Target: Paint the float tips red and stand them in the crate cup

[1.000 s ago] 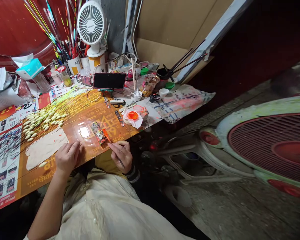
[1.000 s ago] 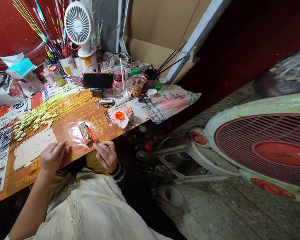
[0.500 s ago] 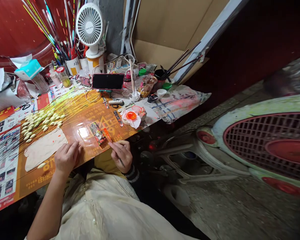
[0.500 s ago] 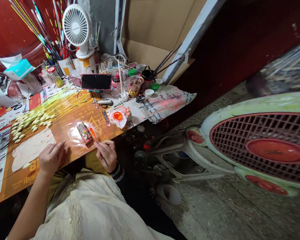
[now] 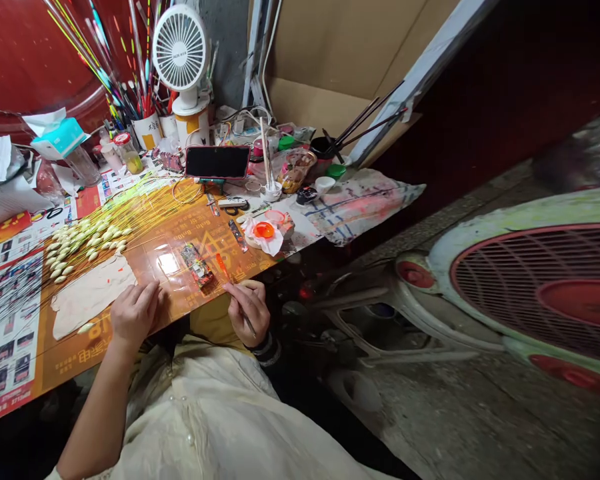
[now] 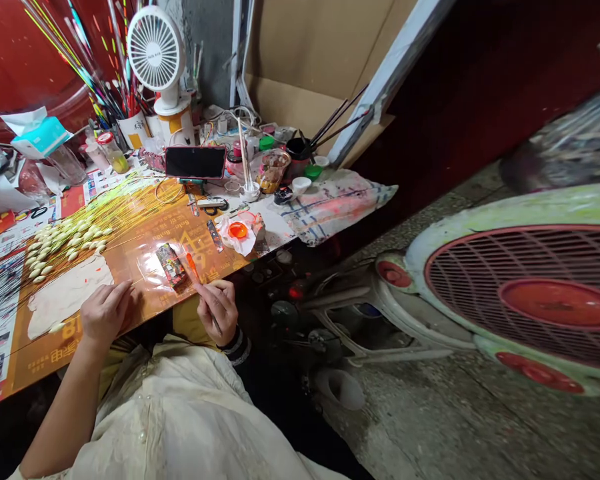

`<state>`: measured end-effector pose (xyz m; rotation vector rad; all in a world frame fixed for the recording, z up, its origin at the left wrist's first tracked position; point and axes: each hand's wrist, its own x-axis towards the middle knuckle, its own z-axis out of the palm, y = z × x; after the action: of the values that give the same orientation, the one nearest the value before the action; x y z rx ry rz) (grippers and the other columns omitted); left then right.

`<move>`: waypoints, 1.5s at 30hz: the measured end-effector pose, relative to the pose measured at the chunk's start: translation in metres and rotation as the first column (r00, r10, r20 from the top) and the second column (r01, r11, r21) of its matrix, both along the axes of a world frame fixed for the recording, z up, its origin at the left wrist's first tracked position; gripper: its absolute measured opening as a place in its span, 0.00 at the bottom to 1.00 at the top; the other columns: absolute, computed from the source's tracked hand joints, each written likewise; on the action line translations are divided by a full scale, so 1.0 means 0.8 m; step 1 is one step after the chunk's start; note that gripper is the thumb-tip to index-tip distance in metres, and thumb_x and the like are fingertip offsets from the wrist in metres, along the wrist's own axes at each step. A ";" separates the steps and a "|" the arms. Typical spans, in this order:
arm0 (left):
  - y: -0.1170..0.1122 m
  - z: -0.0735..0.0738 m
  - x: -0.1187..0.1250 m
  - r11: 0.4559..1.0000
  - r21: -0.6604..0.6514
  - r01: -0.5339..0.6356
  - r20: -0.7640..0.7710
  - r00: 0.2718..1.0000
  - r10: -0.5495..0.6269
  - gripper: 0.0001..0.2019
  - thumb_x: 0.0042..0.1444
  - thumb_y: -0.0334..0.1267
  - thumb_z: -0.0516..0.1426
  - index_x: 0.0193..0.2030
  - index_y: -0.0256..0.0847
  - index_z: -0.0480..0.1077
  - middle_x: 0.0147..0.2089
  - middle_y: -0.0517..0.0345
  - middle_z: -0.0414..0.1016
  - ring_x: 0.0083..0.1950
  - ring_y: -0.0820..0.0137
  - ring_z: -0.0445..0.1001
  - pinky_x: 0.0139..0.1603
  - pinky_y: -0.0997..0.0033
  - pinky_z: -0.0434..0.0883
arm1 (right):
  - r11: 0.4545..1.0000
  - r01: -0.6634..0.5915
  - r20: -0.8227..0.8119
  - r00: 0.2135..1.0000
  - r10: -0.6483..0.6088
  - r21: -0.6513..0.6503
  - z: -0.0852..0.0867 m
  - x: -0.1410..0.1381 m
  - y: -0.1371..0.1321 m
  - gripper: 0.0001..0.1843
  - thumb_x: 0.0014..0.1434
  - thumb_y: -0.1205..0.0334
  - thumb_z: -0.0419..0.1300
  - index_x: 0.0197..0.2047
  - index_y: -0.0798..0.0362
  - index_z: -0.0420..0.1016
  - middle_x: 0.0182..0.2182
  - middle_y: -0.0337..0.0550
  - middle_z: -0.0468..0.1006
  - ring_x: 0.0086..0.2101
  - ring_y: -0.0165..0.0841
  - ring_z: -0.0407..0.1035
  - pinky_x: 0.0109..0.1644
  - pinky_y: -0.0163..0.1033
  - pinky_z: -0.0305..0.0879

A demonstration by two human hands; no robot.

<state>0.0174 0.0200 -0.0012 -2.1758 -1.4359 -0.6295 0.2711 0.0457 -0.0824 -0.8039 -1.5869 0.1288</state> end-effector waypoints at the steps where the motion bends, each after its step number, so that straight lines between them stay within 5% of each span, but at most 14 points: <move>1: 0.000 0.000 0.001 1.000 -0.003 0.000 0.006 1.000 0.000 0.08 0.64 0.35 0.56 0.49 0.41 0.73 0.35 0.54 0.79 0.32 0.69 0.73 0.36 0.69 0.66 | 1.000 -0.019 0.007 1.000 0.019 0.009 0.000 -0.001 -0.003 0.27 0.62 0.73 0.55 0.63 0.48 0.68 0.43 0.46 0.79 0.42 0.36 0.69 0.47 0.50 0.71; 7: -0.004 -0.002 0.004 0.999 -0.034 -0.018 0.062 0.998 0.020 0.08 0.64 0.37 0.56 0.48 0.42 0.74 0.34 0.54 0.79 0.32 0.70 0.74 0.35 0.69 0.67 | 0.986 -0.154 0.094 0.985 0.147 0.068 -0.004 -0.017 -0.020 0.28 0.61 0.69 0.57 0.65 0.46 0.67 0.42 0.45 0.79 0.43 0.37 0.67 0.50 0.53 0.71; 24: -0.007 -0.005 0.004 0.998 -0.054 -0.025 0.063 0.998 0.029 0.09 0.65 0.38 0.55 0.49 0.43 0.73 0.36 0.54 0.80 0.34 0.69 0.75 0.37 0.68 0.68 | 0.997 -0.066 0.184 0.980 0.074 -0.050 -0.013 -0.031 -0.025 0.30 0.64 0.69 0.56 0.68 0.45 0.62 0.47 0.44 0.79 0.45 0.37 0.67 0.53 0.50 0.68; 45: -0.006 -0.006 0.002 0.997 -0.069 -0.027 0.073 0.997 0.032 0.09 0.65 0.39 0.56 0.48 0.43 0.74 0.37 0.54 0.80 0.34 0.69 0.74 0.37 0.68 0.66 | 0.997 -0.068 0.160 0.985 0.071 -0.023 -0.008 -0.032 -0.025 0.32 0.63 0.72 0.57 0.68 0.46 0.61 0.47 0.46 0.78 0.44 0.37 0.67 0.52 0.51 0.68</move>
<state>0.0194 0.0156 -0.0063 -2.2001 -1.5457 -0.6657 0.2454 0.0258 -0.0886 -0.7886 -1.7688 0.1311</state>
